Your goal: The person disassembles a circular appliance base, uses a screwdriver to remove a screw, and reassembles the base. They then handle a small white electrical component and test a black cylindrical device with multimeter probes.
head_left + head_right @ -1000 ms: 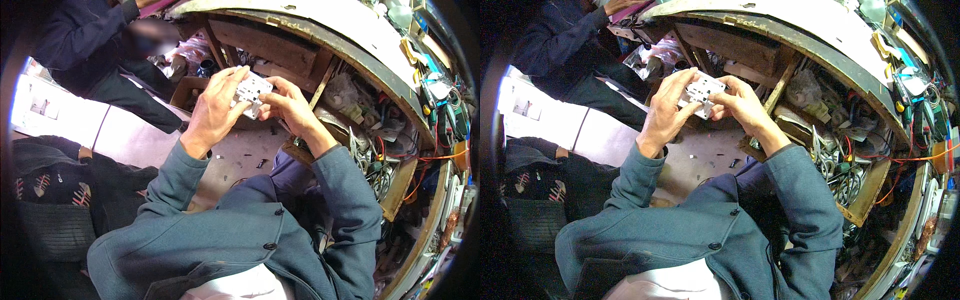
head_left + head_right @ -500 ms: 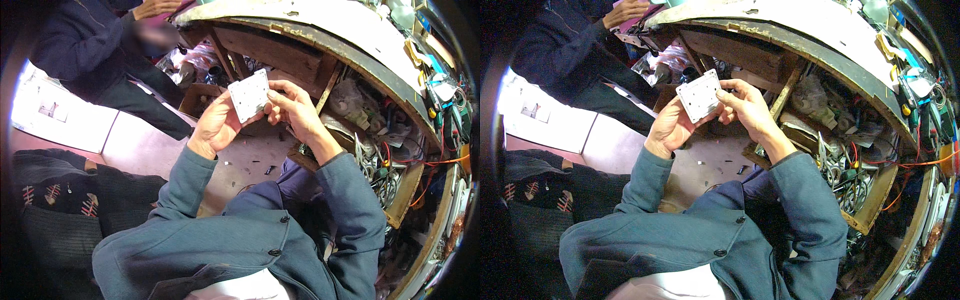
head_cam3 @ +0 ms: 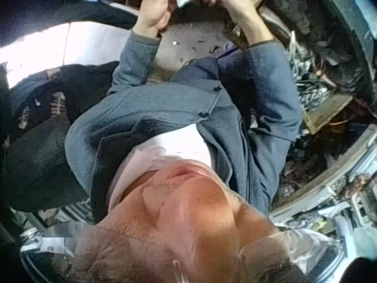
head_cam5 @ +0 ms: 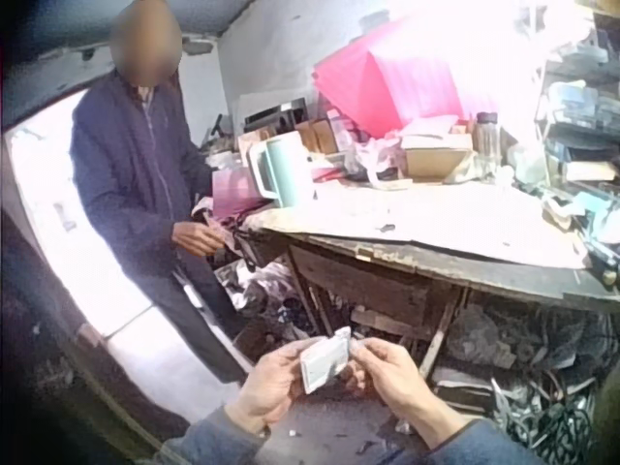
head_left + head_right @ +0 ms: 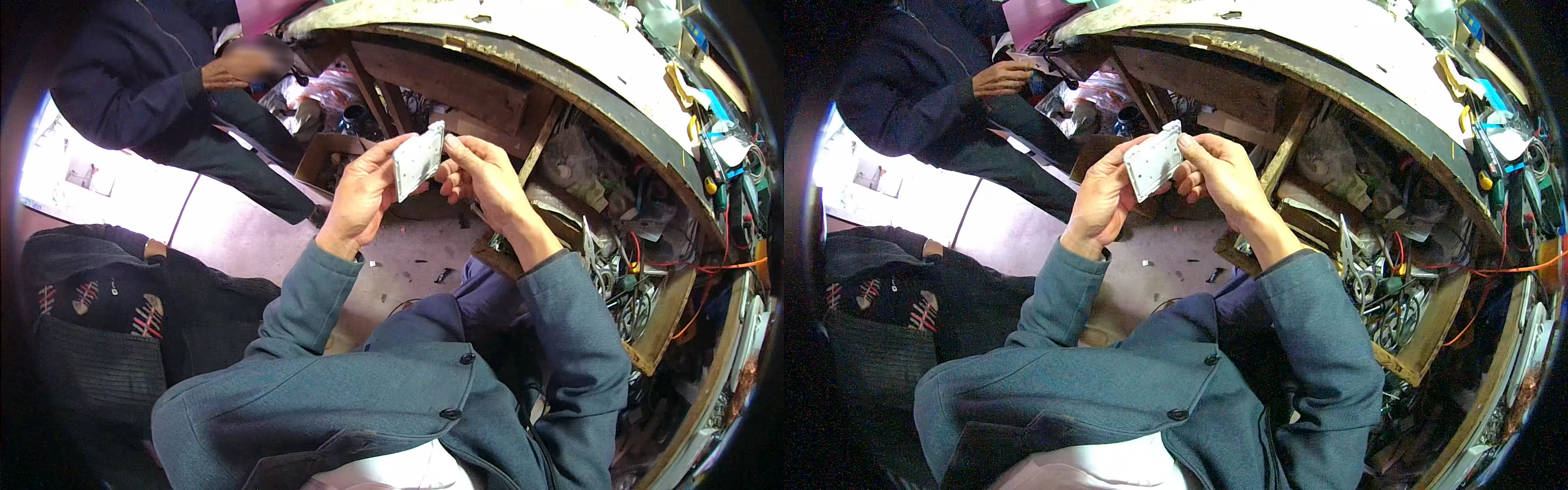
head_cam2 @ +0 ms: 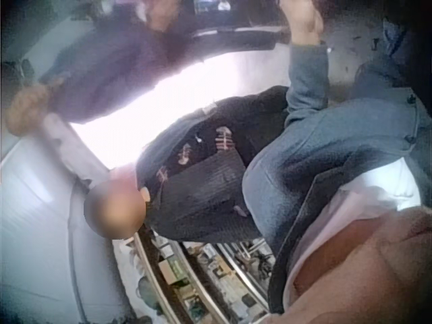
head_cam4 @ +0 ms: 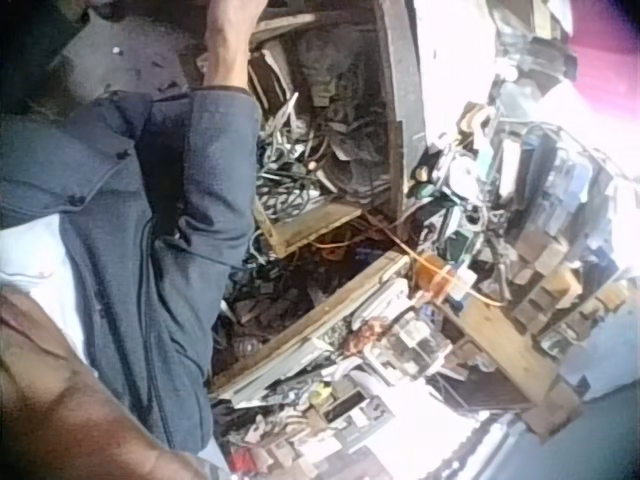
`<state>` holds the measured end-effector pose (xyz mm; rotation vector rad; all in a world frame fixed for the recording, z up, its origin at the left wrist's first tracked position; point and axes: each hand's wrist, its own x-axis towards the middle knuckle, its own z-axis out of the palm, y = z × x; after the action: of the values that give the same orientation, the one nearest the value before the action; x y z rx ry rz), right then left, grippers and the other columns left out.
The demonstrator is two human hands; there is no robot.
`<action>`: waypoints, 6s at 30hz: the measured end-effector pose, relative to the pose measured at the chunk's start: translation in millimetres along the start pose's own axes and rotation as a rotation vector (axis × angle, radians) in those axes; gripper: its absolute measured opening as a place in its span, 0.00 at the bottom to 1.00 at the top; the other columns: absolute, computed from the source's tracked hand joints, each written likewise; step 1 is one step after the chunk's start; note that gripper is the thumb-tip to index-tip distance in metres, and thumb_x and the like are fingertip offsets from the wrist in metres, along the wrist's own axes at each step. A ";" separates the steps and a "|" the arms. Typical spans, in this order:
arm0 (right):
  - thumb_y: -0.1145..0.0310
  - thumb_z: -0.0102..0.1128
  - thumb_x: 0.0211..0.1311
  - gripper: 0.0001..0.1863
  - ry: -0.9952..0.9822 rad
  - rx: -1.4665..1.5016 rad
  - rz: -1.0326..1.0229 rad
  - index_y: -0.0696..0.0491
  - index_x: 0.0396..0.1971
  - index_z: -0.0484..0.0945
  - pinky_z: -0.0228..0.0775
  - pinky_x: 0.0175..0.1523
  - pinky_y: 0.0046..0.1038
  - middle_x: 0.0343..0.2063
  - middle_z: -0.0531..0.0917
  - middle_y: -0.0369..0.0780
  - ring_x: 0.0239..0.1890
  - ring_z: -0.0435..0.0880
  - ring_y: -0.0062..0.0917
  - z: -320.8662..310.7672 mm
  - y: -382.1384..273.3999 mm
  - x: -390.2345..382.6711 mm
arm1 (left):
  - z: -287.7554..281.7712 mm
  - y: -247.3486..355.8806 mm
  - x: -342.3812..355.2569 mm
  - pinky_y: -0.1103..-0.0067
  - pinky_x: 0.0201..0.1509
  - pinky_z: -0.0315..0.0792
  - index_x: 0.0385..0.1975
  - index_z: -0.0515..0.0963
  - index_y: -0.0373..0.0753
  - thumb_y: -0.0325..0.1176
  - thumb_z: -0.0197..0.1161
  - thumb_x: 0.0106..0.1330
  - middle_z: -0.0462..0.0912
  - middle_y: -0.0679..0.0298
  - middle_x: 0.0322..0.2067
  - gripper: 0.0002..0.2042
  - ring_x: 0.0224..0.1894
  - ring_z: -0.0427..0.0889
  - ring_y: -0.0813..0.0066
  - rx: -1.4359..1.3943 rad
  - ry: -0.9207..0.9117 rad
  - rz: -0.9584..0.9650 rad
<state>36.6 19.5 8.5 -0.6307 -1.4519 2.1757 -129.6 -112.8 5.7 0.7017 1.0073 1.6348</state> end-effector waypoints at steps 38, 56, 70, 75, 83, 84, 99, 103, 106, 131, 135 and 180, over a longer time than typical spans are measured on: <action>0.79 0.67 0.58 0.30 -0.042 0.110 -0.037 0.64 0.62 0.73 0.85 0.43 0.22 0.49 0.84 0.45 0.44 0.86 0.25 1.9 -3.2 -4.8 | 22.7 2.2 -7.7 0.73 0.72 0.70 0.72 0.64 0.28 0.14 0.74 0.55 0.74 0.49 0.68 0.42 0.68 0.75 0.64 0.926 0.173 0.540; 0.78 0.69 0.53 0.32 0.033 -0.096 -0.088 0.62 0.62 0.74 0.78 0.47 0.26 0.45 0.85 0.42 0.44 0.84 0.24 6.8 0.0 -4.9 | 4.8 1.4 0.5 0.75 0.65 0.77 0.68 0.67 0.24 0.20 0.63 0.70 0.78 0.49 0.62 0.27 0.60 0.82 0.68 0.217 0.163 0.217; 0.76 0.73 0.52 0.34 0.054 -0.142 -0.106 0.64 0.62 0.75 0.77 0.51 0.26 0.46 0.85 0.44 0.46 0.84 0.24 3.1 9.1 -0.6 | -6.4 1.6 7.6 0.74 0.59 0.81 0.58 0.76 0.27 0.24 0.61 0.70 0.86 0.56 0.51 0.17 0.50 0.87 0.72 -0.032 0.149 -0.057; 0.76 0.72 0.53 0.36 0.061 -0.126 -0.108 0.66 0.64 0.72 0.77 0.50 0.26 0.49 0.85 0.46 0.47 0.84 0.25 5.7 5.2 -2.2 | -6.7 2.7 8.3 0.74 0.57 0.82 0.56 0.77 0.28 0.24 0.61 0.70 0.86 0.57 0.49 0.16 0.48 0.87 0.73 -0.034 0.148 -0.062; 0.75 0.72 0.57 0.35 0.038 -0.102 -0.097 0.65 0.65 0.71 0.78 0.40 0.23 0.48 0.85 0.47 0.42 0.84 0.23 4.6 8.5 -3.1 | -7.0 1.2 8.6 0.75 0.55 0.83 0.55 0.78 0.29 0.24 0.62 0.70 0.87 0.59 0.48 0.15 0.47 0.88 0.73 0.027 0.171 -0.062; 0.75 0.72 0.58 0.34 0.046 -0.106 -0.088 0.64 0.65 0.71 0.78 0.39 0.23 0.48 0.85 0.46 0.42 0.84 0.23 5.5 8.0 -3.6 | -6.4 0.5 7.9 0.74 0.55 0.83 0.56 0.78 0.29 0.25 0.62 0.70 0.87 0.58 0.48 0.15 0.47 0.88 0.73 0.037 0.173 -0.061; 0.74 0.70 0.60 0.33 0.045 -0.044 -0.073 0.63 0.65 0.72 0.76 0.38 0.23 0.49 0.84 0.44 0.42 0.84 0.22 6.1 6.7 -4.4 | 4.6 16.7 -0.6 0.73 0.55 0.83 0.56 0.78 0.28 0.29 0.62 0.71 0.86 0.56 0.49 0.17 0.48 0.87 0.73 -0.060 0.114 -0.059; 0.74 0.70 0.60 0.32 0.051 -0.088 -0.068 0.63 0.65 0.72 0.76 0.38 0.22 0.48 0.85 0.44 0.41 0.84 0.21 3.7 9.7 -2.8 | -1.0 10.2 3.0 0.76 0.50 0.84 0.55 0.79 0.28 0.28 0.62 0.71 0.87 0.57 0.47 0.15 0.44 0.88 0.74 0.093 0.155 -0.048; 0.74 0.70 0.60 0.32 0.039 -0.077 -0.101 0.63 0.65 0.72 0.76 0.39 0.22 0.47 0.85 0.44 0.41 0.84 0.21 3.5 10.9 -0.3 | -6.3 6.4 7.9 0.81 0.45 0.85 0.54 0.79 0.30 0.28 0.64 0.71 0.87 0.59 0.46 0.15 0.41 0.88 0.77 0.119 0.132 -0.045; 0.79 0.65 0.64 0.30 0.087 -0.078 -0.071 0.60 0.67 0.71 0.80 0.46 0.25 0.52 0.82 0.47 0.49 0.83 0.26 7.5 8.2 -4.9 | 21.7 8.1 -11.5 0.76 0.58 0.82 0.64 0.71 0.25 0.18 0.65 0.68 0.81 0.51 0.57 0.24 0.54 0.85 0.71 0.353 0.155 0.232; 0.78 0.65 0.65 0.30 0.064 -0.069 -0.060 0.60 0.67 0.70 0.80 0.47 0.26 0.53 0.81 0.48 0.51 0.82 0.28 7.5 8.1 -4.7 | 22.7 4.8 -12.5 0.76 0.59 0.81 0.65 0.71 0.25 0.18 0.63 0.68 0.81 0.51 0.57 0.24 0.55 0.84 0.71 0.405 0.163 0.254; 0.70 0.71 0.66 0.22 0.122 -0.161 -0.212 0.60 0.57 0.81 0.75 0.55 0.25 0.44 0.87 0.39 0.45 0.84 0.20 1.0 13.6 2.5 | 6.9 0.9 5.4 0.71 0.50 0.85 0.65 0.68 0.31 0.28 0.65 0.71 0.84 0.56 0.50 0.25 0.47 0.87 0.70 0.129 0.176 -0.029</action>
<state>32.5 15.5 -4.1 -0.6215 -1.5634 1.8411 -125.8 -105.9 9.5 0.6330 1.2529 1.6382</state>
